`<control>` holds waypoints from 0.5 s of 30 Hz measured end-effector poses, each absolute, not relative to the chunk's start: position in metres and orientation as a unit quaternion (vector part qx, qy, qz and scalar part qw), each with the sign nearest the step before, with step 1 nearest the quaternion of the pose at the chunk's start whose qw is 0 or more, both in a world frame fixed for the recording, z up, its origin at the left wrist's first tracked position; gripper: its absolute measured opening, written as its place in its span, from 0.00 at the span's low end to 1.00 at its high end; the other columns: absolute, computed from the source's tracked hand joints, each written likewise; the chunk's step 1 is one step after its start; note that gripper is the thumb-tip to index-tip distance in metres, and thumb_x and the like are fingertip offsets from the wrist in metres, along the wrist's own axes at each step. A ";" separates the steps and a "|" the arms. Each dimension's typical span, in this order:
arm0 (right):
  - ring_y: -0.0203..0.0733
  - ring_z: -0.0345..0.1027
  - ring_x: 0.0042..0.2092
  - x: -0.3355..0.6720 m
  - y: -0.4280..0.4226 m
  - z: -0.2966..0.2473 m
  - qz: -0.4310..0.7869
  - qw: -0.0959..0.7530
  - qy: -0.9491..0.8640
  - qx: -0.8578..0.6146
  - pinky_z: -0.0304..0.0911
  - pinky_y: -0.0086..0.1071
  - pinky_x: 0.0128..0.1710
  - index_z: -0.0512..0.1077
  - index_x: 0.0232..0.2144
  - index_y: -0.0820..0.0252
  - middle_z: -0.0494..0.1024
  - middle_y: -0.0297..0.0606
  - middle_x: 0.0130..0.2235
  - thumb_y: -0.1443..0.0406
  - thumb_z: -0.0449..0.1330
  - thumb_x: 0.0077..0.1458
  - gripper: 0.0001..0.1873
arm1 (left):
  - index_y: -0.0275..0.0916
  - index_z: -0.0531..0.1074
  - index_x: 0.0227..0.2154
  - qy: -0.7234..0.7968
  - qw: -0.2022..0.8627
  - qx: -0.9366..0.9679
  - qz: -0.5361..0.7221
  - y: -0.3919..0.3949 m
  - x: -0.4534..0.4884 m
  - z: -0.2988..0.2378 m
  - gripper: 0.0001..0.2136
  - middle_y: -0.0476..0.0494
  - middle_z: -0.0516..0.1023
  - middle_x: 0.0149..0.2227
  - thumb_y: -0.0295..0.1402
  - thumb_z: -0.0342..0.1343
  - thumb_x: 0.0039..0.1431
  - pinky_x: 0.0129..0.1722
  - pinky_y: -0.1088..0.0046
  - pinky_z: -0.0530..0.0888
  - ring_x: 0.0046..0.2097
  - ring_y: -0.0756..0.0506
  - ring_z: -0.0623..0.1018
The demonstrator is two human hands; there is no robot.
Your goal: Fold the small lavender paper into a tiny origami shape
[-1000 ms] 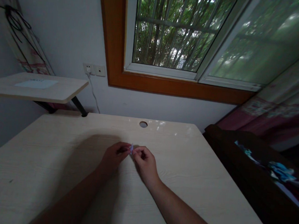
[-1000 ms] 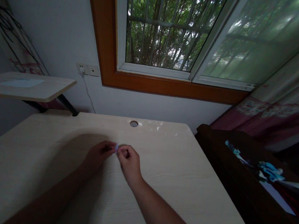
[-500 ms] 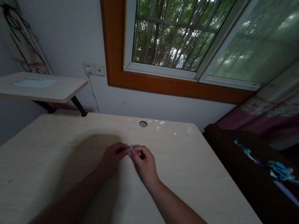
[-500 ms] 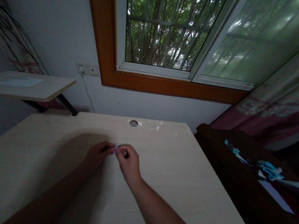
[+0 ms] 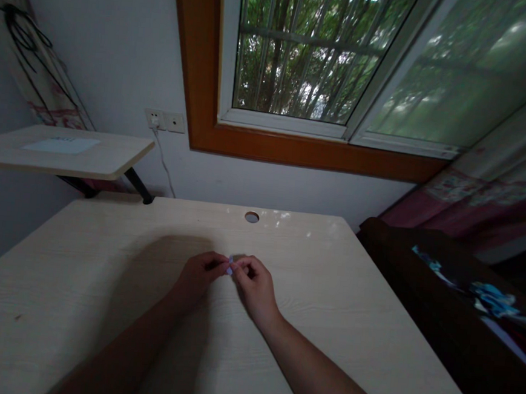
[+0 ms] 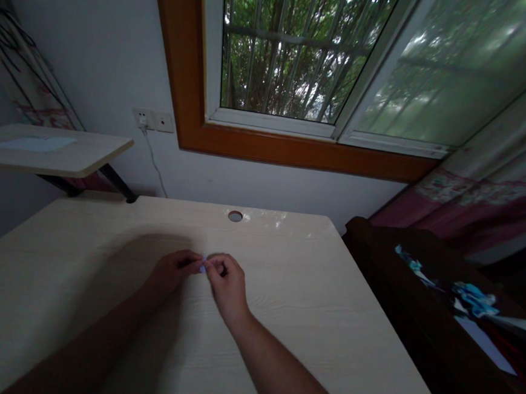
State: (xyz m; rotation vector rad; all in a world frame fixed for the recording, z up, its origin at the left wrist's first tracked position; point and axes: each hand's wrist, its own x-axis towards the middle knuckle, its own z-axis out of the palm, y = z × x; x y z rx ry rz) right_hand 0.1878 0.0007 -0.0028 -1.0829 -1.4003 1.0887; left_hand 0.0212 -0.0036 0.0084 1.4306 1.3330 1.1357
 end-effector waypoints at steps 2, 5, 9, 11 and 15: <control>0.38 0.61 0.30 0.187 0.001 -0.003 0.455 0.507 -0.577 -0.449 0.58 0.31 0.31 0.76 0.30 0.58 0.72 0.33 0.28 0.57 0.64 0.55 0.10 | 0.39 0.80 0.31 0.537 0.435 0.558 0.459 -0.003 0.021 0.007 0.09 0.45 0.83 0.31 0.39 0.64 0.51 0.38 0.70 0.75 0.35 0.44 0.80; 0.37 0.60 0.29 0.187 0.001 -0.003 0.463 0.513 -0.567 -0.449 0.57 0.30 0.30 0.75 0.31 0.58 0.71 0.32 0.27 0.56 0.65 0.54 0.11 | 0.39 0.80 0.32 0.543 0.443 0.530 0.477 -0.002 0.019 0.007 0.09 0.45 0.83 0.30 0.39 0.63 0.51 0.38 0.70 0.76 0.34 0.45 0.81; 0.37 0.60 0.29 0.186 0.001 -0.003 0.450 0.501 -0.590 -0.446 0.57 0.30 0.29 0.76 0.32 0.57 0.71 0.32 0.27 0.56 0.65 0.54 0.11 | 0.39 0.80 0.32 0.543 0.436 0.529 0.486 -0.002 0.017 0.012 0.09 0.46 0.83 0.32 0.38 0.62 0.52 0.39 0.70 0.75 0.35 0.45 0.80; 0.37 0.60 0.29 0.187 0.001 -0.002 0.441 0.492 -0.605 -0.445 0.57 0.30 0.30 0.77 0.32 0.57 0.71 0.32 0.27 0.57 0.64 0.55 0.10 | 0.39 0.80 0.31 0.544 0.430 0.532 0.486 -0.002 0.016 0.015 0.09 0.45 0.83 0.33 0.38 0.62 0.52 0.41 0.70 0.75 0.37 0.44 0.80; 0.36 0.62 0.30 0.188 0.001 0.000 0.457 0.485 -0.606 -0.434 0.58 0.30 0.31 0.79 0.33 0.57 0.72 0.33 0.28 0.57 0.64 0.55 0.10 | 0.38 0.80 0.31 0.549 0.437 0.526 0.480 -0.002 0.016 0.018 0.09 0.45 0.82 0.34 0.39 0.61 0.52 0.43 0.69 0.73 0.39 0.43 0.79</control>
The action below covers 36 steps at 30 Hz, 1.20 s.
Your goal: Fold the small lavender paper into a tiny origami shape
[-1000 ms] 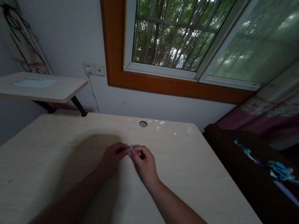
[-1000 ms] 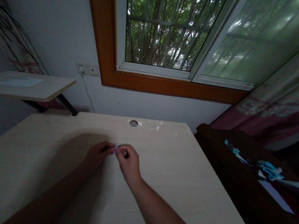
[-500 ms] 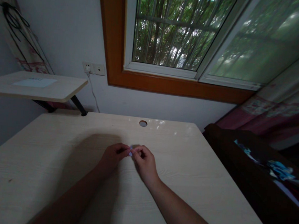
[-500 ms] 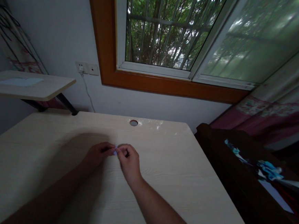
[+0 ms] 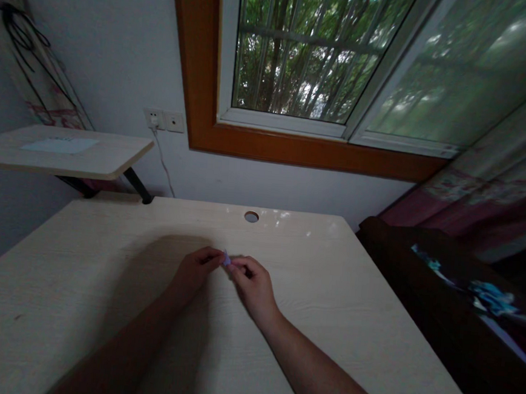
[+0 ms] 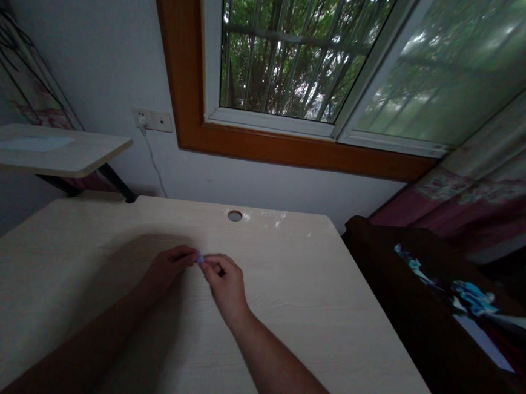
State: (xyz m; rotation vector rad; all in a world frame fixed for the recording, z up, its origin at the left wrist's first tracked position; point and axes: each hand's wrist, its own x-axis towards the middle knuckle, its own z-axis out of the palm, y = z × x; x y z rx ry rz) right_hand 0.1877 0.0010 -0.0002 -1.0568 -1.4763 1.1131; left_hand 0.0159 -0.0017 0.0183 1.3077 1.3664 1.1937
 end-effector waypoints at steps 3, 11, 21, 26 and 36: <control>0.36 0.63 0.28 0.188 0.001 0.001 0.478 0.481 -0.596 -0.429 0.59 0.30 0.30 0.79 0.34 0.58 0.73 0.33 0.27 0.57 0.64 0.56 0.11 | 0.38 0.79 0.31 0.545 0.451 0.523 0.475 -0.001 0.016 0.018 0.10 0.45 0.82 0.34 0.39 0.61 0.51 0.43 0.70 0.72 0.39 0.44 0.78; 0.36 0.62 0.28 0.189 0.000 -0.005 0.472 0.481 -0.591 -0.443 0.58 0.30 0.29 0.79 0.32 0.58 0.73 0.34 0.27 0.57 0.64 0.55 0.11 | 0.37 0.80 0.31 0.539 0.460 0.531 0.464 -0.001 0.016 0.018 0.10 0.45 0.81 0.33 0.39 0.61 0.52 0.42 0.70 0.71 0.38 0.44 0.78; 0.35 0.59 0.28 0.189 0.002 -0.005 0.455 0.479 -0.591 -0.464 0.55 0.29 0.29 0.78 0.28 0.59 0.70 0.31 0.25 0.60 0.64 0.52 0.09 | 0.37 0.78 0.30 0.527 0.475 0.526 0.468 -0.003 0.019 0.017 0.09 0.46 0.81 0.32 0.38 0.64 0.49 0.40 0.72 0.71 0.37 0.45 0.78; 0.35 0.58 0.27 0.188 0.001 -0.007 0.462 0.478 -0.588 -0.461 0.55 0.28 0.28 0.77 0.27 0.60 0.70 0.31 0.24 0.62 0.64 0.50 0.06 | 0.38 0.78 0.27 0.534 0.460 0.544 0.456 -0.002 0.020 0.016 0.09 0.46 0.80 0.30 0.38 0.64 0.48 0.38 0.72 0.71 0.35 0.45 0.77; 0.34 0.56 0.26 0.187 0.000 -0.002 0.469 0.475 -0.585 -0.461 0.53 0.28 0.27 0.77 0.26 0.60 0.67 0.30 0.23 0.62 0.64 0.51 0.07 | 0.37 0.78 0.25 0.512 0.491 0.520 0.476 -0.004 0.018 0.017 0.10 0.48 0.77 0.27 0.40 0.64 0.50 0.37 0.73 0.68 0.33 0.47 0.74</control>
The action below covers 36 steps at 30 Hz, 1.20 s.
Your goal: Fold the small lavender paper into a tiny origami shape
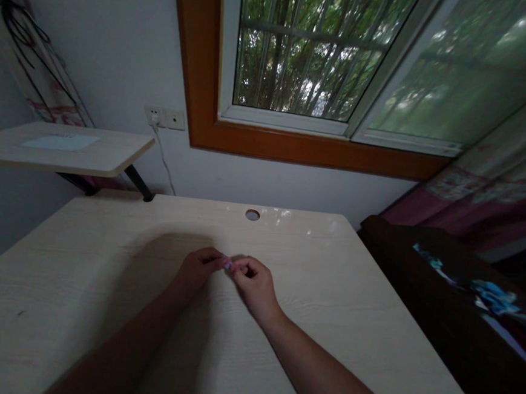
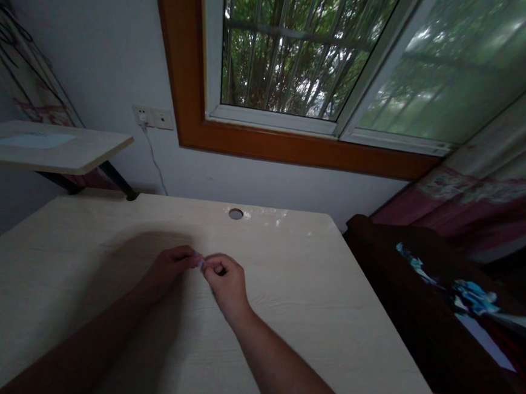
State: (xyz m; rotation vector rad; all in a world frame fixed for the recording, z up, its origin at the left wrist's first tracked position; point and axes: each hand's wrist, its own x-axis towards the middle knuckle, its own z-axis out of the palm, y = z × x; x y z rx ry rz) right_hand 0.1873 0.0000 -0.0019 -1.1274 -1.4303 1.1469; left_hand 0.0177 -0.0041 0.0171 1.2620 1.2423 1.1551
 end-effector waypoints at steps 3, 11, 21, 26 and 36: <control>0.34 0.55 0.26 0.188 0.000 -0.002 0.472 0.484 -0.576 -0.459 0.52 0.28 0.27 0.78 0.27 0.60 0.67 0.29 0.23 0.61 0.64 0.51 0.08 | 0.37 0.77 0.25 0.520 0.481 0.525 0.472 -0.004 0.017 0.018 0.11 0.49 0.75 0.25 0.40 0.64 0.50 0.35 0.74 0.66 0.32 0.48 0.72; 0.35 0.58 0.28 0.190 0.000 0.000 0.495 0.516 -0.534 -0.451 0.55 0.29 0.29 0.77 0.28 0.60 0.70 0.31 0.25 0.60 0.64 0.51 0.08 | 0.37 0.73 0.23 0.526 0.488 0.524 0.458 -0.005 0.019 0.017 0.12 0.51 0.72 0.23 0.41 0.63 0.47 0.32 0.75 0.65 0.29 0.49 0.70; 0.35 0.58 0.25 0.188 0.001 0.003 0.523 0.488 -0.540 -0.444 0.54 0.29 0.25 0.77 0.30 0.60 0.69 0.31 0.22 0.52 0.65 0.52 0.16 | 0.36 0.75 0.24 0.523 0.488 0.516 0.471 -0.009 0.020 0.024 0.12 0.50 0.74 0.24 0.42 0.63 0.49 0.34 0.73 0.67 0.30 0.48 0.72; 0.34 0.58 0.25 0.188 0.000 0.002 0.544 0.493 -0.521 -0.435 0.55 0.29 0.26 0.77 0.30 0.60 0.70 0.31 0.23 0.54 0.65 0.52 0.15 | 0.36 0.74 0.24 0.518 0.486 0.521 0.473 -0.007 0.020 0.019 0.12 0.50 0.74 0.24 0.42 0.64 0.50 0.33 0.74 0.67 0.30 0.49 0.71; 0.35 0.62 0.26 0.188 -0.001 0.002 0.534 0.491 -0.538 -0.430 0.58 0.29 0.27 0.77 0.31 0.60 0.72 0.32 0.24 0.53 0.63 0.54 0.15 | 0.37 0.74 0.26 0.521 0.462 0.558 0.452 -0.005 0.019 0.013 0.13 0.49 0.75 0.26 0.43 0.62 0.52 0.32 0.74 0.67 0.30 0.48 0.72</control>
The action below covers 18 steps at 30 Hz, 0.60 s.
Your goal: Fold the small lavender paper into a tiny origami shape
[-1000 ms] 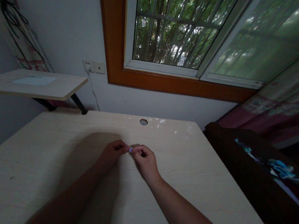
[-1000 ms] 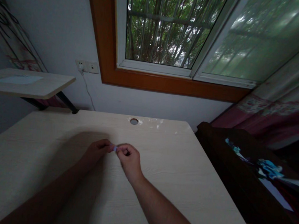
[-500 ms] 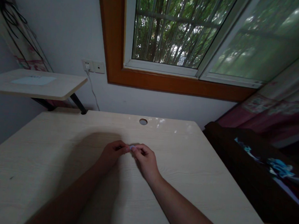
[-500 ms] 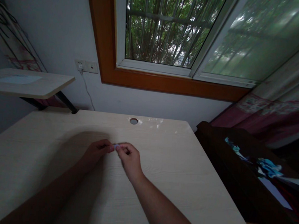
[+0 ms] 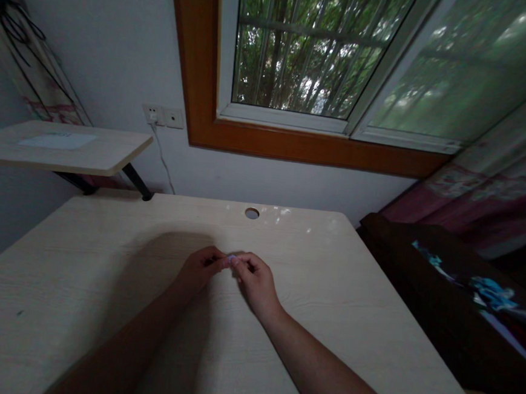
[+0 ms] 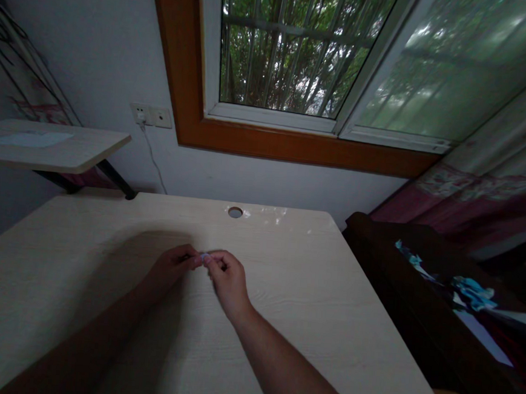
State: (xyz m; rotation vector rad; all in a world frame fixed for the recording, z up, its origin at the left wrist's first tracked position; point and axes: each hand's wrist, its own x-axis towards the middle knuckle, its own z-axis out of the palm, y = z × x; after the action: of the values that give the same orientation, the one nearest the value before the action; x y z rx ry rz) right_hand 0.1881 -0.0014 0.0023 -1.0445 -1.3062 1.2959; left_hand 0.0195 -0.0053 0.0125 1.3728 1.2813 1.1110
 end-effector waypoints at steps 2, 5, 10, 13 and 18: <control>0.36 0.63 0.27 0.187 -0.002 0.002 0.522 0.495 -0.547 -0.428 0.59 0.30 0.28 0.77 0.32 0.59 0.72 0.33 0.25 0.53 0.63 0.55 0.15 | 0.37 0.75 0.26 0.524 0.458 0.555 0.456 -0.005 0.020 0.014 0.13 0.49 0.75 0.25 0.43 0.62 0.52 0.33 0.74 0.67 0.30 0.48 0.72; 0.36 0.62 0.27 0.187 -0.001 -0.001 0.505 0.497 -0.559 -0.431 0.59 0.30 0.28 0.77 0.32 0.58 0.73 0.33 0.26 0.53 0.63 0.55 0.14 | 0.37 0.75 0.24 0.522 0.454 0.552 0.464 -0.006 0.020 0.018 0.14 0.49 0.74 0.25 0.44 0.61 0.52 0.33 0.74 0.67 0.30 0.48 0.72; 0.36 0.60 0.27 0.187 0.000 -0.003 0.504 0.497 -0.553 -0.439 0.57 0.29 0.27 0.78 0.31 0.58 0.72 0.32 0.25 0.53 0.64 0.54 0.14 | 0.37 0.75 0.24 0.523 0.461 0.542 0.469 -0.007 0.021 0.019 0.14 0.49 0.75 0.25 0.44 0.62 0.51 0.34 0.73 0.68 0.31 0.48 0.73; 0.35 0.59 0.26 0.187 0.000 -0.002 0.509 0.501 -0.543 -0.442 0.56 0.29 0.26 0.78 0.31 0.59 0.71 0.32 0.24 0.53 0.64 0.54 0.15 | 0.37 0.74 0.25 0.522 0.460 0.548 0.465 -0.007 0.021 0.017 0.14 0.49 0.75 0.25 0.44 0.61 0.52 0.34 0.73 0.68 0.31 0.48 0.72; 0.35 0.58 0.25 0.187 0.000 -0.002 0.526 0.493 -0.535 -0.440 0.55 0.29 0.25 0.77 0.31 0.60 0.70 0.31 0.23 0.53 0.64 0.53 0.15 | 0.37 0.73 0.26 0.514 0.447 0.571 0.458 -0.006 0.021 0.014 0.13 0.49 0.73 0.25 0.42 0.60 0.54 0.32 0.75 0.68 0.30 0.49 0.72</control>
State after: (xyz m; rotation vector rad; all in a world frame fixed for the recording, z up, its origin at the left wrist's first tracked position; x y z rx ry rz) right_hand 0.1869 0.0003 -0.0022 -1.0660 -1.2987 1.2759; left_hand 0.0207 -0.0061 0.0138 1.4139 1.2734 1.1351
